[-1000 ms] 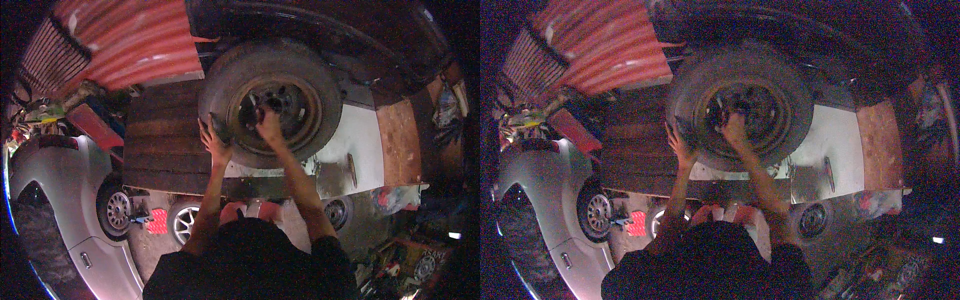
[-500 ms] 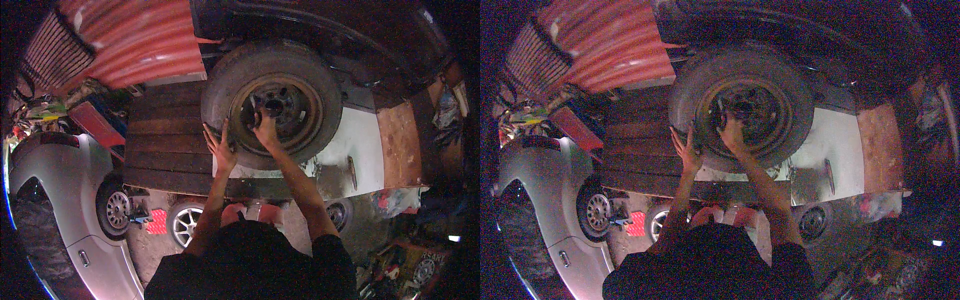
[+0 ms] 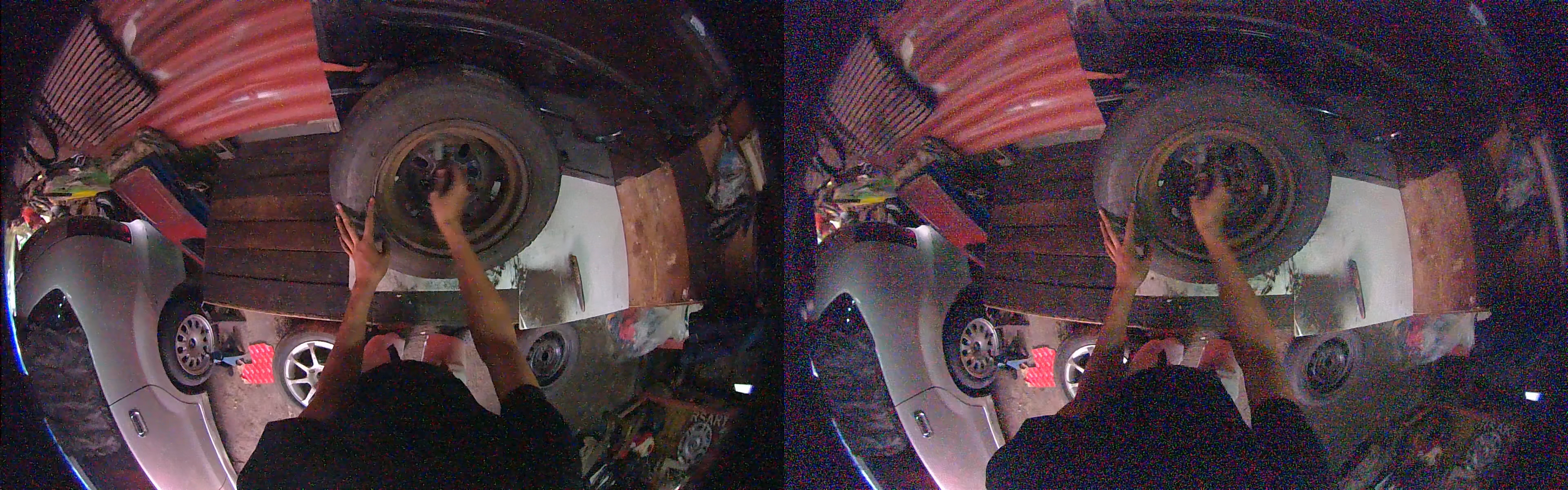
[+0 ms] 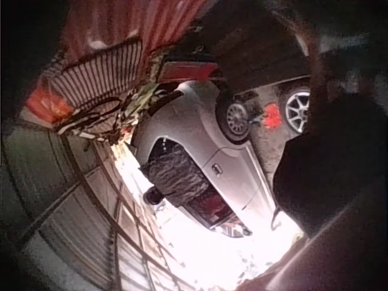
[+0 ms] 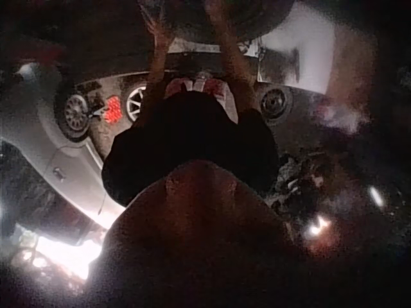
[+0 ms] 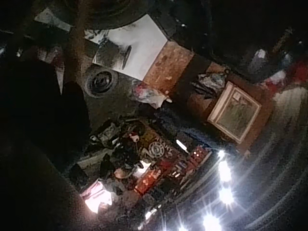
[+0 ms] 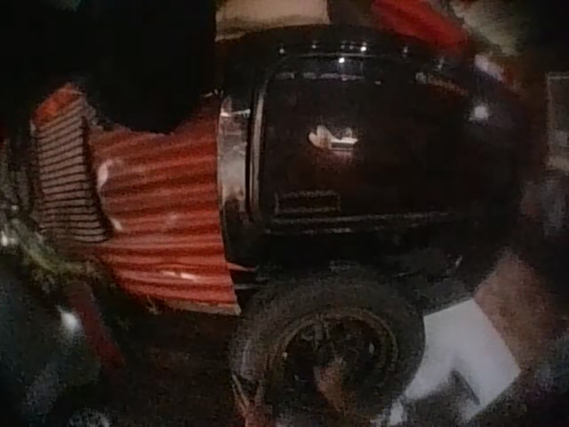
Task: The person uses a wire brush to scrub the inner rim and bead area of a car tire resting on a wooden platform. They repeatedly rotate the tire by hand and continue scrubbing different sections of the rim throughout the clip.
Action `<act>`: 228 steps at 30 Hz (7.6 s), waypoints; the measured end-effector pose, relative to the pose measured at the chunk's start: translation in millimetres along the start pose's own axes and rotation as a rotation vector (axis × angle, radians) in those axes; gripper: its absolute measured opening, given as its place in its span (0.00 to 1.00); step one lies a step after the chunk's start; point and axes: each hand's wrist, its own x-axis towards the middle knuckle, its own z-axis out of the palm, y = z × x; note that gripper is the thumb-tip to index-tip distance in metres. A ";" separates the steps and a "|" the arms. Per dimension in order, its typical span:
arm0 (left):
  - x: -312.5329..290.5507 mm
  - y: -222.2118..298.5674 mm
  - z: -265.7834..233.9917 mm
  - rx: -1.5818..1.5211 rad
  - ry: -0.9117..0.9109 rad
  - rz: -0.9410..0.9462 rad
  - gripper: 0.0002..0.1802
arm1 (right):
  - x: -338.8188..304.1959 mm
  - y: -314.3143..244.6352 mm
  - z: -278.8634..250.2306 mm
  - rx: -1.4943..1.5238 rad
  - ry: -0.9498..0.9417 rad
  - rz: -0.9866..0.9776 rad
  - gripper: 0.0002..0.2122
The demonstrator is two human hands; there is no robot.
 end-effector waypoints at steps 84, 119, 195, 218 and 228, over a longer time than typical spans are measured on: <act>-34.0 11.4 4.6 0.234 -0.200 -0.077 0.60 | -9.2 6.1 -45.1 -0.370 -0.480 -0.211 0.10; -42.0 -2.8 11.8 0.330 -0.246 0.016 0.38 | -27.9 18.2 -32.7 -0.165 -0.220 -0.293 0.15; -34.1 19.6 49.3 0.312 -0.409 0.213 0.41 | -18.8 24.4 -60.7 -0.164 -0.248 0.056 0.17; -34.5 25.7 54.9 0.342 -0.457 0.203 0.39 | -7.0 -2.8 -68.8 -0.189 -0.383 0.162 0.34; -36.1 20.5 62.9 0.376 -0.445 0.221 0.39 | -5.9 -1.2 -59.8 -0.132 -0.362 0.163 0.35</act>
